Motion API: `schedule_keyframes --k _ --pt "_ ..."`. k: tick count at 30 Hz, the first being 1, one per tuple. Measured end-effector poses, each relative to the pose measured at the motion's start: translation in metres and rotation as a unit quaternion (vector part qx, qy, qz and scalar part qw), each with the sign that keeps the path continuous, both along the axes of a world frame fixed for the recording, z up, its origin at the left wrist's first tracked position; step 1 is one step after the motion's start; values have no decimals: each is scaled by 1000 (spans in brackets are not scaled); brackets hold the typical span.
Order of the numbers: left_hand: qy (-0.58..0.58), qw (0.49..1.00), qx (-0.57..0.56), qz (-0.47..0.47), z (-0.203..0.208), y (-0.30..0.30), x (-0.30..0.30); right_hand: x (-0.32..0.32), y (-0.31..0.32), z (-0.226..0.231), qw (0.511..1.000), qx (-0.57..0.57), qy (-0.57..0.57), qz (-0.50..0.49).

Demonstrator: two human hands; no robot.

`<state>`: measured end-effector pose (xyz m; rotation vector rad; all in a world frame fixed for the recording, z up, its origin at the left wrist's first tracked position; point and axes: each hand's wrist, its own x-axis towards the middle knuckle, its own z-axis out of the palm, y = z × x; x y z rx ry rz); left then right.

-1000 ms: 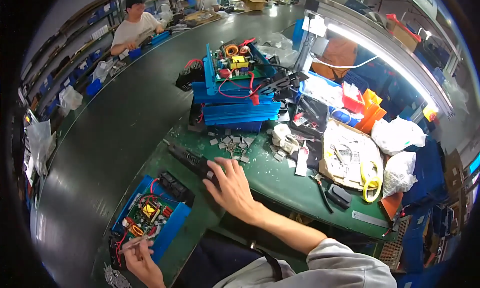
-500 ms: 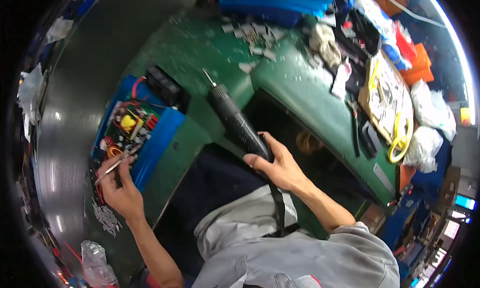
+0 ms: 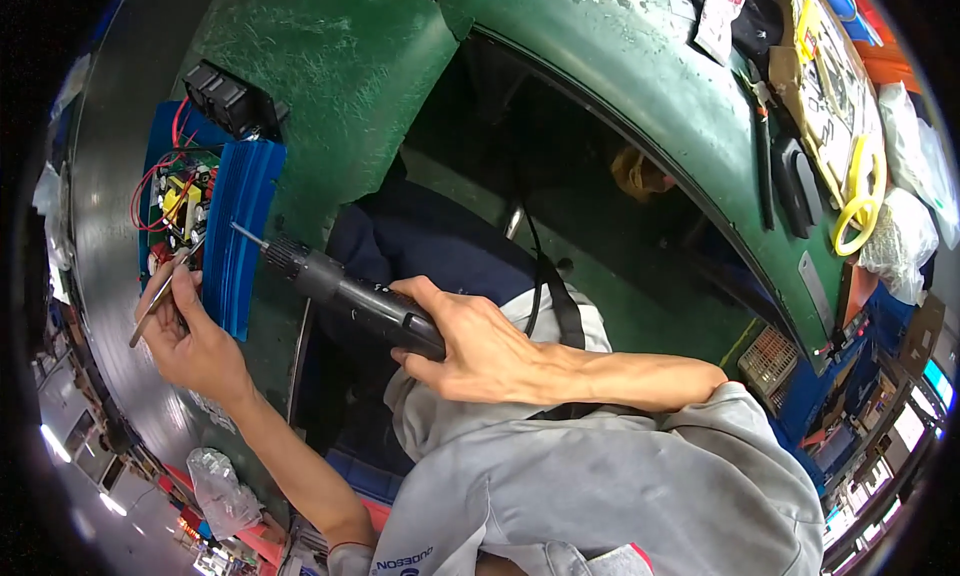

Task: Assembling components into electronic housings using an electric screwdriver on an assembly line.

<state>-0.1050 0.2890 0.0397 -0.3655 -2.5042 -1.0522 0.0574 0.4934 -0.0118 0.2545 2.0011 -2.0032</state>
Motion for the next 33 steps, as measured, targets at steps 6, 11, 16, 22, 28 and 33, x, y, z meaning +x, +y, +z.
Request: schedule_keyframes --k 6,11,16,22,28,33 --pt "4 1000 5 11 -7 -2 -2 -5 5 5 997 -47 -56 27" --pt "1 1000 9 15 -10 2 -9 -16 15 6 993 -63 -88 52" --pt "0 1000 -17 10 -3 -8 -9 -23 27 -3 874 -388 -289 46" --pt "14 997 -20 -68 -3 -4 -6 -20 31 0 892 -352 -273 81" --pt "-32 993 34 -111 8 -7 -7 -15 38 -1 805 -475 -348 72" --pt "-49 991 47 -114 12 -9 -14 -16 33 0 743 -535 -402 21"
